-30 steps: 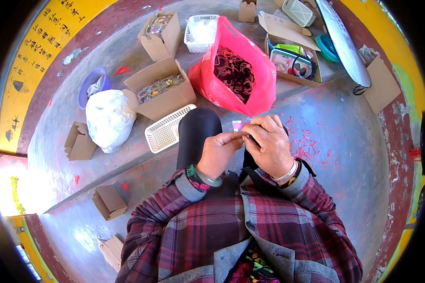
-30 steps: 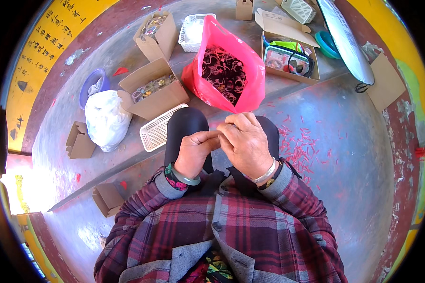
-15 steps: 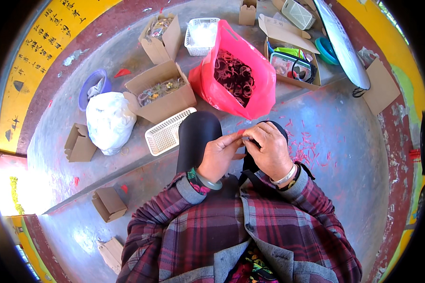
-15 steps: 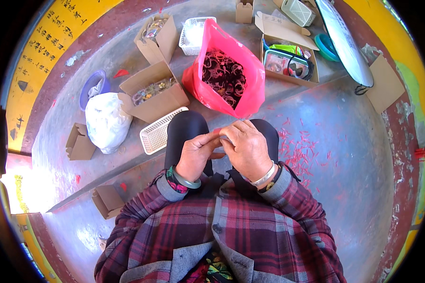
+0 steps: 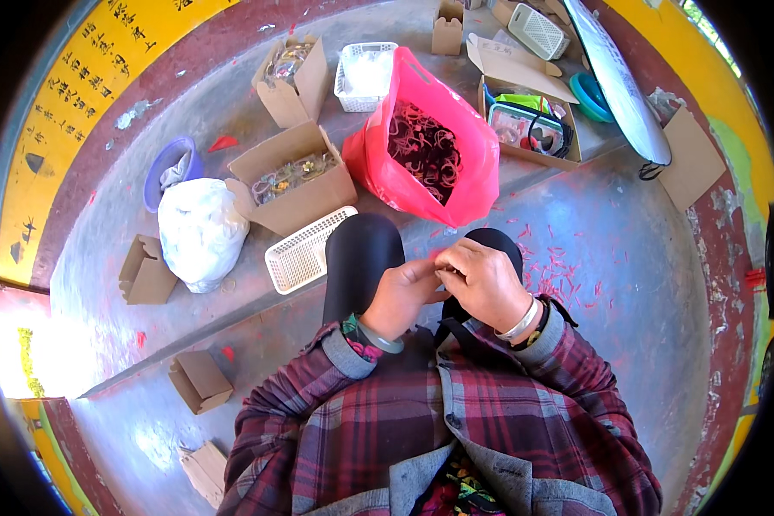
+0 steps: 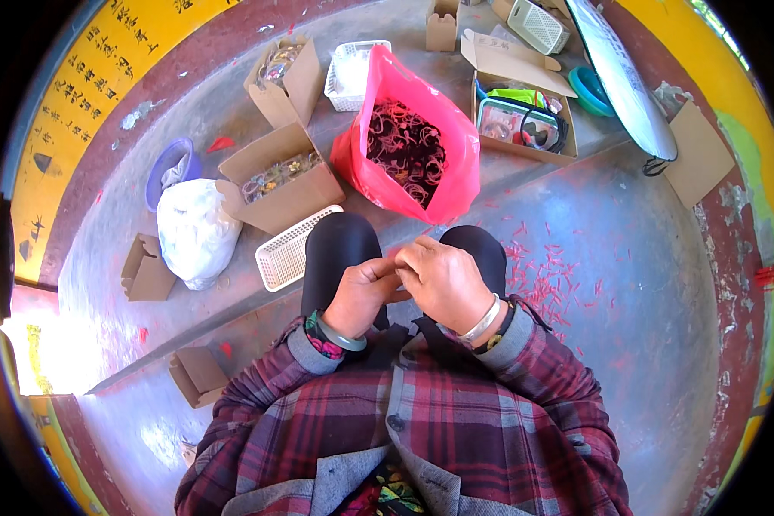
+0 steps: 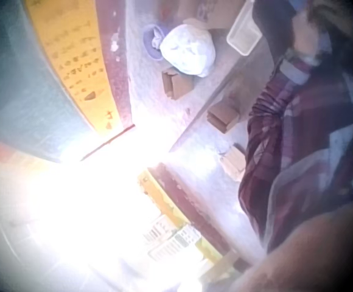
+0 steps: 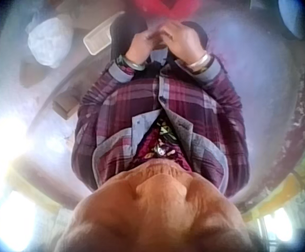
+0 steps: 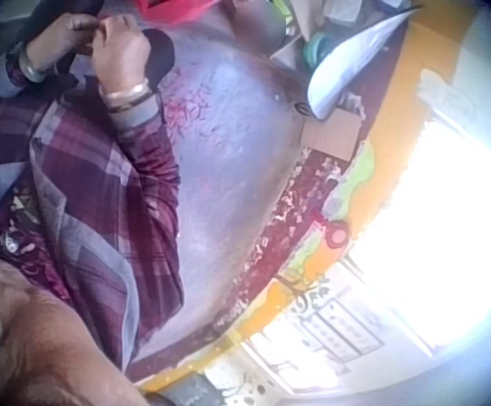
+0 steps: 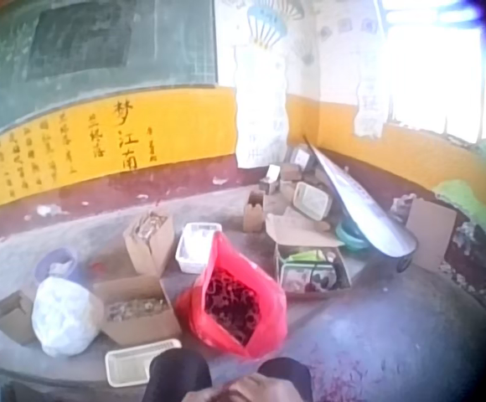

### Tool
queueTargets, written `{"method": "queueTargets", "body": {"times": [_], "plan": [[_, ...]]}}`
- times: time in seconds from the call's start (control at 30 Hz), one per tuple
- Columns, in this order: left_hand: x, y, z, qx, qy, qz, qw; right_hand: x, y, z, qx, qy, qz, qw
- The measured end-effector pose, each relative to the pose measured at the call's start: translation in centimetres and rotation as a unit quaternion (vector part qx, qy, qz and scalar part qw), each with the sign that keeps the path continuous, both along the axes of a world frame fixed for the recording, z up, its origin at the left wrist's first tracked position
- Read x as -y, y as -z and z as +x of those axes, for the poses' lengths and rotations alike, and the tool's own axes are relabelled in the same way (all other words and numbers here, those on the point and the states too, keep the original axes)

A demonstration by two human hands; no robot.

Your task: The person sits on the floor and sorts small craft items, such as red rubber bands and clear plastic pieces, from a pink bag into a white basket. They handle the items one by one, picking them up, inspecting them, and placing them into the basket.

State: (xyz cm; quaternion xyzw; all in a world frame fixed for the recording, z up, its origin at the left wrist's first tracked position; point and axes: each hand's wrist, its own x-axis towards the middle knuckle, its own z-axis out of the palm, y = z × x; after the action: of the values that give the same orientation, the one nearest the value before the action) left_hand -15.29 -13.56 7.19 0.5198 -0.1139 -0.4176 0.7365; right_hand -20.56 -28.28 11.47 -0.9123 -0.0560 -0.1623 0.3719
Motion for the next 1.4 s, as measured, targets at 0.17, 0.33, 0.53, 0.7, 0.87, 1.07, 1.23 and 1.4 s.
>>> {"method": "queueTargets", "body": {"times": [0.17,0.33,0.53,0.7,0.87,1.07,1.23,1.4], "plan": [[0.1,0.4,0.0,0.064,0.008,0.010,0.998,0.6,-0.5,0.4,-0.027,-0.049,0.017,0.998],[0.2,0.1,-0.1,0.142,-0.006,0.021,0.990,0.8,-0.3,0.8,-0.052,-0.084,-0.008,0.995],[0.1,1.6,-0.1,0.262,-0.024,0.082,0.961,1.6,-0.3,1.6,-0.088,-0.108,-0.059,0.988],[-0.1,1.3,0.2,0.329,-0.025,0.122,0.936,2.1,-0.4,2.1,-0.128,-0.131,-0.038,0.982],[0.2,2.0,0.5,0.348,-0.038,0.106,0.931,2.5,-0.1,2.5,-0.118,-0.161,-0.049,0.979],[0.4,1.7,1.7,0.142,0.019,0.082,0.986,2.4,0.5,2.7,-0.092,-0.143,-0.043,0.985],[1.0,2.6,2.6,0.153,0.020,0.047,0.987,2.3,-0.4,3.0,-0.096,-0.119,-0.105,0.983],[2.4,4.3,3.7,0.184,-0.017,0.019,0.983,3.1,-0.3,3.8,-0.110,-0.108,-0.132,0.979]]}}
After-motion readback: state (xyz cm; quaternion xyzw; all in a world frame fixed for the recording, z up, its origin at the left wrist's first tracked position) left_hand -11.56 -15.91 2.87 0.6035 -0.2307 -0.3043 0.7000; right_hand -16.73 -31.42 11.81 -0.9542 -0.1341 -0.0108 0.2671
